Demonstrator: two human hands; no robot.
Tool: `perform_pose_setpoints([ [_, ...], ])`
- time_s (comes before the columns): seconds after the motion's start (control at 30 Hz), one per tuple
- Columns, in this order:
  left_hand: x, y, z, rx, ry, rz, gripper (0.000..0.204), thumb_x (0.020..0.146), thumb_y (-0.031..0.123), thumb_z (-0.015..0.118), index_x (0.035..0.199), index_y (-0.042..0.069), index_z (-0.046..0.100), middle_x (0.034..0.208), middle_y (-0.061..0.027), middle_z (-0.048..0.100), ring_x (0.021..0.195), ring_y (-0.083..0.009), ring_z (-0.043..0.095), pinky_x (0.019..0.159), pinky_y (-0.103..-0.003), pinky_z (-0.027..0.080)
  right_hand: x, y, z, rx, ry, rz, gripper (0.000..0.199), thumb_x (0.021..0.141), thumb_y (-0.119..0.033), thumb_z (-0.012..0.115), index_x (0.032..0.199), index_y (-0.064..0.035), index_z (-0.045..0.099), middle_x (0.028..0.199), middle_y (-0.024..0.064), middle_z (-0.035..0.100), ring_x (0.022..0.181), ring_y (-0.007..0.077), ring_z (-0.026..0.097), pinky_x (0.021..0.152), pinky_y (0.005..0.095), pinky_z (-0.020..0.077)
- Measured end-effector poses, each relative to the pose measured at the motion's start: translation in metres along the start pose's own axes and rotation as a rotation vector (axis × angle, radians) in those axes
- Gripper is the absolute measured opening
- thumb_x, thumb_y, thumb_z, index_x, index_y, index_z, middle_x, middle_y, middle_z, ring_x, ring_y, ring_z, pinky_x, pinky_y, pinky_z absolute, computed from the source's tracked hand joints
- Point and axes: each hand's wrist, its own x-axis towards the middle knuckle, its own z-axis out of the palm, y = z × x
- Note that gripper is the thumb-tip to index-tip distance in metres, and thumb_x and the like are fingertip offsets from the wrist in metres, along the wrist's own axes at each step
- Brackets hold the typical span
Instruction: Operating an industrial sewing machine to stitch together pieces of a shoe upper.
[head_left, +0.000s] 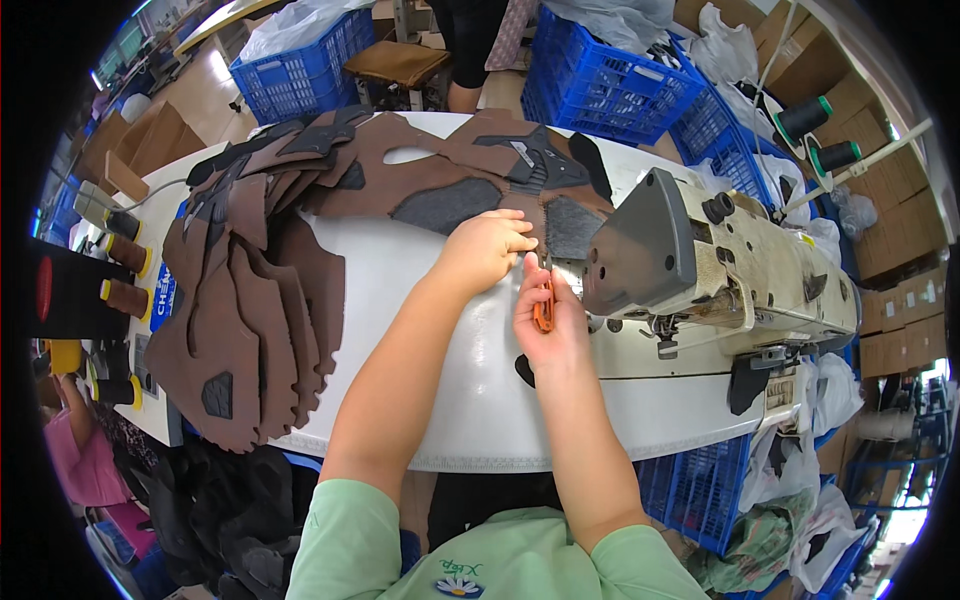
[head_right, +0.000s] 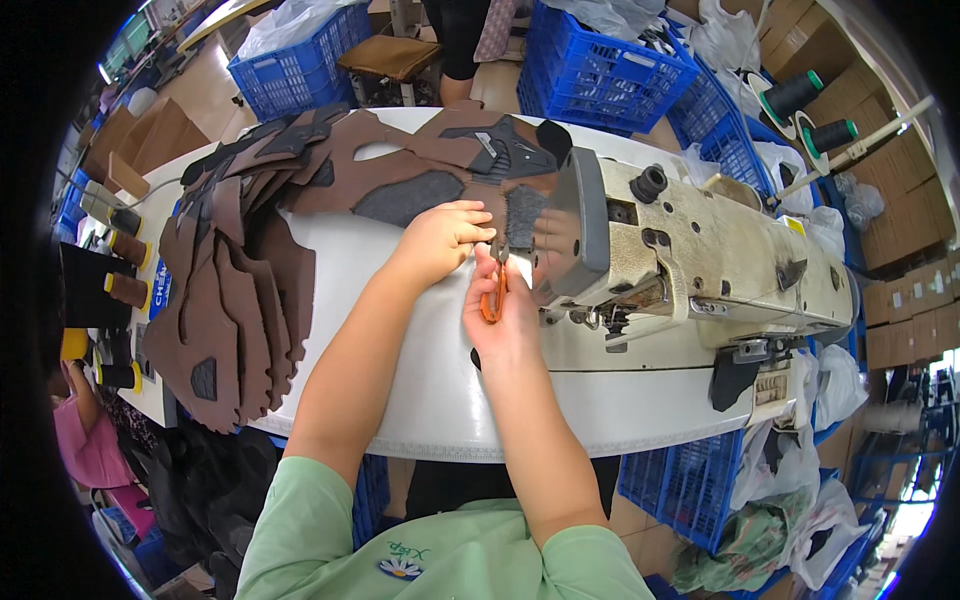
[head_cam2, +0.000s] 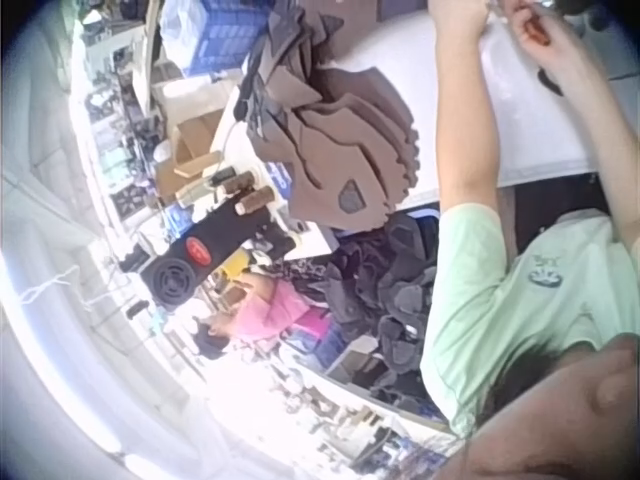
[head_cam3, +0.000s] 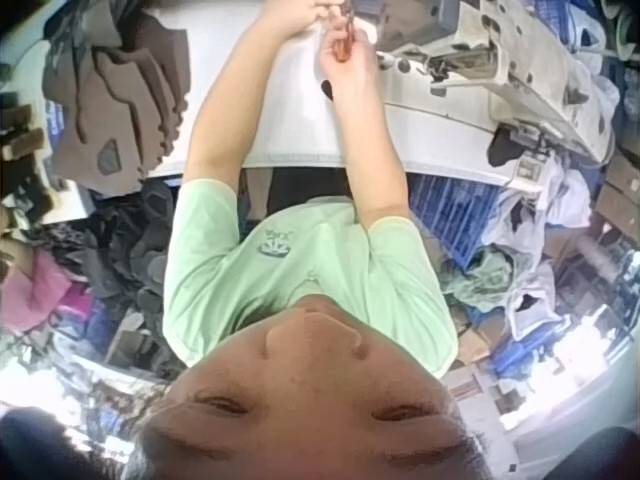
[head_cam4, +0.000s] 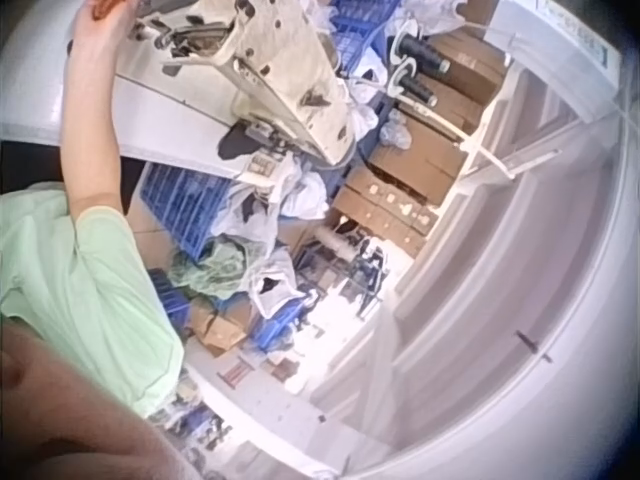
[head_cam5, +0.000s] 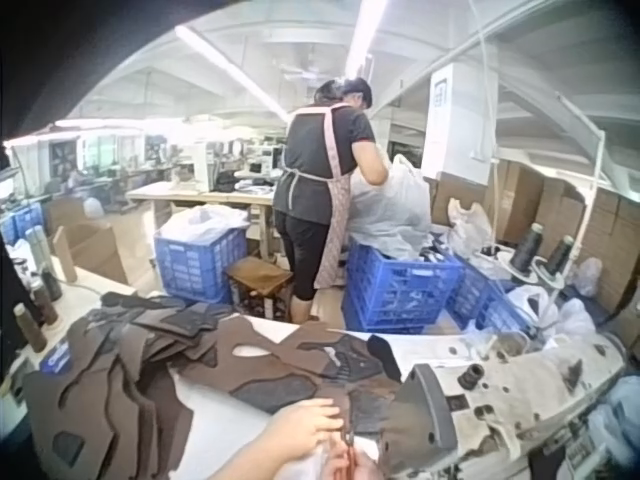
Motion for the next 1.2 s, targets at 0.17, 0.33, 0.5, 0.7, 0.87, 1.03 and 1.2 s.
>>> perform_pose_setpoints([
  [0.17, 0.000, -0.004, 0.001, 0.041, 0.022, 0.030, 0.033, 0.071, 0.003, 0.067, 0.103, 0.010, 0.075, 0.116, -0.0084, 0.069, 0.120, -0.0248, 0.057, 0.096, -0.036, 0.048, 0.003, 0.001, -0.001, 0.032, -0.005, -0.030, 0.032, 0.104, -0.021, 0.043, 0.121, 0.0058, 0.047, 0.113, 0.0151, 0.062, 0.077, 0.0125, 0.064, 0.054, 0.0212, 0.0555],
  [0.33, -0.001, -0.002, 0.000, 0.055, 0.019, 0.052, 0.034, 0.070, 0.004, 0.068, 0.103, 0.010, 0.075, 0.116, -0.0080, 0.069, 0.120, -0.0245, 0.057, 0.096, -0.036, 0.048, 0.003, 0.001, -0.001, 0.052, -0.007, -0.018, 0.032, 0.104, -0.021, 0.042, 0.121, 0.0056, 0.047, 0.112, 0.0145, 0.062, 0.076, 0.0127, 0.064, 0.055, 0.0210, 0.0555],
  [0.5, 0.001, 0.002, -0.001, 0.070, 0.026, 0.094, 0.035, 0.067, -0.003, 0.059, 0.098, 0.006, 0.075, 0.112, -0.0109, 0.070, 0.117, -0.0264, 0.060, 0.095, -0.036, 0.049, 0.007, 0.002, 0.002, 0.062, 0.012, -0.061, 0.032, 0.105, -0.020, 0.040, 0.121, 0.0064, 0.046, 0.110, 0.0150, 0.062, 0.075, 0.0126, 0.063, 0.057, 0.0208, 0.0560],
  [0.7, -0.001, 0.009, -0.003, -0.054, 0.084, 0.028, 0.026, 0.067, -0.002, 0.059, 0.088, 0.006, 0.074, 0.102, -0.0121, 0.072, 0.106, -0.0269, 0.066, 0.091, -0.035, 0.051, 0.010, 0.006, 0.008, 0.043, 0.012, -0.093, 0.031, 0.104, -0.019, 0.042, 0.120, 0.0072, 0.046, 0.108, 0.0149, 0.063, 0.073, 0.0122, 0.062, 0.056, 0.0203, 0.0557],
  [0.87, 0.000, 0.011, -0.005, -0.077, 0.090, 0.013, 0.018, 0.069, -0.002, 0.058, 0.082, 0.004, 0.070, 0.102, -0.0140, 0.071, 0.107, -0.0266, 0.066, 0.091, -0.035, 0.051, 0.012, 0.009, 0.010, 0.048, 0.041, -0.114, 0.030, 0.103, -0.019, 0.046, 0.118, 0.0068, 0.048, 0.103, 0.0142, 0.064, 0.070, 0.0116, 0.061, 0.053, 0.0196, 0.0534],
  [1.03, 0.000, 0.008, -0.005, -0.024, 0.089, 0.034, 0.024, 0.070, -0.001, 0.059, 0.089, 0.005, 0.073, 0.103, -0.0129, 0.071, 0.107, -0.0257, 0.066, 0.091, -0.035, 0.051, 0.011, 0.010, 0.013, 0.026, 0.074, -0.145, 0.026, 0.102, -0.020, 0.048, 0.110, 0.0048, 0.050, 0.094, 0.0115, 0.062, 0.066, 0.0098, 0.058, 0.047, 0.0190, 0.0471],
  [1.2, -0.002, 0.005, -0.005, 0.017, 0.099, 0.072, 0.029, 0.071, -0.001, 0.059, 0.094, 0.005, 0.074, 0.105, -0.0116, 0.072, 0.107, -0.0248, 0.066, 0.091, -0.035, 0.051, 0.013, 0.010, 0.009, 0.064, 0.026, -0.083, 0.024, 0.102, -0.022, 0.050, 0.101, 0.0023, 0.049, 0.085, 0.0073, 0.058, 0.059, 0.0078, 0.051, 0.043, 0.0195, 0.0394],
])
